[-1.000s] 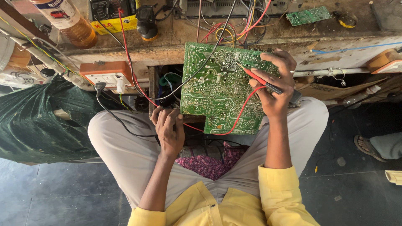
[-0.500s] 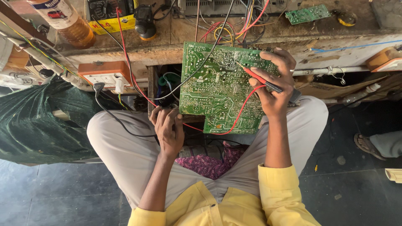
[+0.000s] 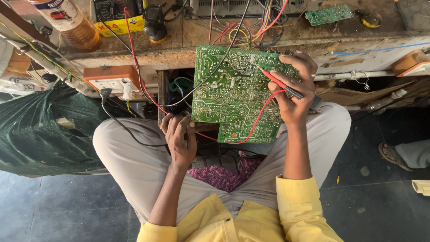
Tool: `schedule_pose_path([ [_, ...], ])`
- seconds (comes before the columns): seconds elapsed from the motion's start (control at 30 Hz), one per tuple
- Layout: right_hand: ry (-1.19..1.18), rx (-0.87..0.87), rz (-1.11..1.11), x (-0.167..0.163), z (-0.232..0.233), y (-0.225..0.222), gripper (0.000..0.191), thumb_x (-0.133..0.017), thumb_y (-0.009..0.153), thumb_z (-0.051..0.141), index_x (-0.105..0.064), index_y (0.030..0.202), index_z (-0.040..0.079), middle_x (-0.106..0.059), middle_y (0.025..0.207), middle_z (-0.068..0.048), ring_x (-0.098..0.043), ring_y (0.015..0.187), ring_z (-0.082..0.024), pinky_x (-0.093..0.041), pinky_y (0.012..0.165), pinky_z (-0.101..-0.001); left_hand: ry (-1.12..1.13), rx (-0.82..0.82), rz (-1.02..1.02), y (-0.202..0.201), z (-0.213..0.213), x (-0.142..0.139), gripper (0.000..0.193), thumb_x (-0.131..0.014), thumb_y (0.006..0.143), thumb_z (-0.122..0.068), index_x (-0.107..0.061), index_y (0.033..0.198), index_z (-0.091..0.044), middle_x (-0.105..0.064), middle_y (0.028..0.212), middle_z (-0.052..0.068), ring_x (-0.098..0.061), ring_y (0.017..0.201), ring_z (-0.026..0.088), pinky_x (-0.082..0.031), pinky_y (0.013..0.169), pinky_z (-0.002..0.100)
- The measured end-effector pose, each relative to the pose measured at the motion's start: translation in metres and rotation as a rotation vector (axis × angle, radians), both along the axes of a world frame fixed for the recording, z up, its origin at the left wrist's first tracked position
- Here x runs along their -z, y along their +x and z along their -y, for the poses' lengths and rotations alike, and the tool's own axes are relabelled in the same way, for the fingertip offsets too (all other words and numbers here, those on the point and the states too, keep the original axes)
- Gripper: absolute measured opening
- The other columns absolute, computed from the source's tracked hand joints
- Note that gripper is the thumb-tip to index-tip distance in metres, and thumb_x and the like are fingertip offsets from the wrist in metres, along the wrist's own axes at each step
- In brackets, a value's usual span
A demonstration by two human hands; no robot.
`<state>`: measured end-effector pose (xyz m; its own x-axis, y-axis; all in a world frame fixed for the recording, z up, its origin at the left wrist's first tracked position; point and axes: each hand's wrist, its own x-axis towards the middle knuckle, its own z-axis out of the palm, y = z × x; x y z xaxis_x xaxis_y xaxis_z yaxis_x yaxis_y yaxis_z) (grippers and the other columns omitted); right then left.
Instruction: The person sits on the floor holding a large green circuit board and probes its components with multimeter test leads, repositioning the probes across different points on the board. They then set the board down and pick up another board, turning it to view its underside.
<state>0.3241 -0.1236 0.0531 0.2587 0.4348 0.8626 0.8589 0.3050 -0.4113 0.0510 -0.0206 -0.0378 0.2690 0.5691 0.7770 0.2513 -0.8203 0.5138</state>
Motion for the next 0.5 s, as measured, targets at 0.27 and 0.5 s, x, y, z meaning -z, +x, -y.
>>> schedule_pose_path([
  [0.27, 0.007, 0.000, -0.001, 0.0037, -0.0005, 0.0027, 0.023, -0.083, 0.090, 0.012, -0.078, 0.112, 0.009, -0.067, 0.135, -0.009, -0.050, 0.140, -0.035, -0.042, 0.116, -0.0477, -0.030, 0.014, -0.007, -0.0013, 0.0015, -0.0010, 0.011, -0.064, 0.097, 0.000, -0.064, 0.108, -0.002, -0.065, 0.098, 0.010, -0.063, 0.094, 0.029, -0.036, 0.113, 0.051],
  [0.5, 0.052, -0.073, -0.013, 0.0067, -0.0025, 0.0035, 0.024, -0.081, 0.096, 0.021, -0.079, 0.116, 0.009, -0.066, 0.136, -0.009, -0.053, 0.138, -0.034, -0.040, 0.119, -0.0492, 0.015, -0.062, -0.026, -0.0039, -0.0004, -0.0029, 0.022, -0.069, 0.087, -0.002, -0.067, 0.109, -0.005, -0.066, 0.102, 0.011, -0.059, 0.109, 0.039, -0.038, 0.109, 0.048],
])
